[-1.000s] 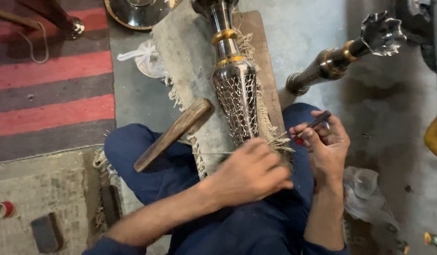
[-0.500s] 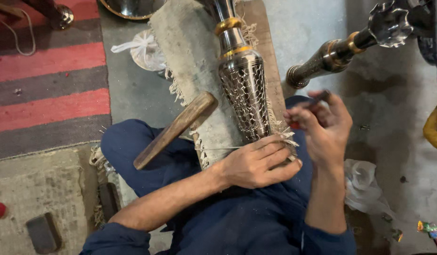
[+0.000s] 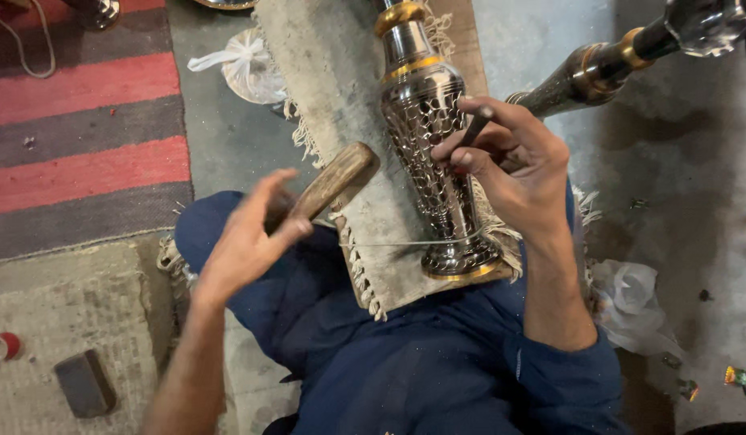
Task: The person sits cross-legged on the floor with an ornate brass vase on a cloth pad and repeatedly strikes a punch held against the vase surface using a wooden mallet, repositioning the punch to work different spots of the patterned body. They occasionally retie the string around the vase and resume hammering.
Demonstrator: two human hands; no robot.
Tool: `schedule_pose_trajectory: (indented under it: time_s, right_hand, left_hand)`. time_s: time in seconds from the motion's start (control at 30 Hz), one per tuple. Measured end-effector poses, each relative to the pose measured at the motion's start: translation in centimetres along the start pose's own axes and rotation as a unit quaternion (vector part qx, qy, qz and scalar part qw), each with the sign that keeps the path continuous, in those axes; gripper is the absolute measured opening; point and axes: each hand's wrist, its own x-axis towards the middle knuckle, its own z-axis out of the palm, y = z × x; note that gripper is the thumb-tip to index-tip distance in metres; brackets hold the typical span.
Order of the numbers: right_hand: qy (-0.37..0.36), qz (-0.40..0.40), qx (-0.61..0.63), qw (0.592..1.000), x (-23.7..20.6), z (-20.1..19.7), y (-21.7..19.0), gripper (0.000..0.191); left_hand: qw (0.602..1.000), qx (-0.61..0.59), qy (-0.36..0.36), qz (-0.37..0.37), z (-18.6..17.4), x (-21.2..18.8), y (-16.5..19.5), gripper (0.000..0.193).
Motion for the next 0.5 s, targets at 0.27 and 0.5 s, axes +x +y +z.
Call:
schedule_pose_trajectory:
  time_s: [0.27, 0.5]
  right_hand:
    - [-0.004, -0.035, 0.004, 0.999, 0.1, -0.2, 1.1, 0.033]
    - [-0.005, -0.025, 0.02, 0.999, 0.2, -0.3, 1.7, 0.037]
  left_hand:
    - [0.99, -0.115, -0.038, -0.071, 0.7, -0.7, -1.2, 0.049]
    - [0.997, -0.05, -0.047, 0.035, -2.3, 3.6, 4.3, 0.058]
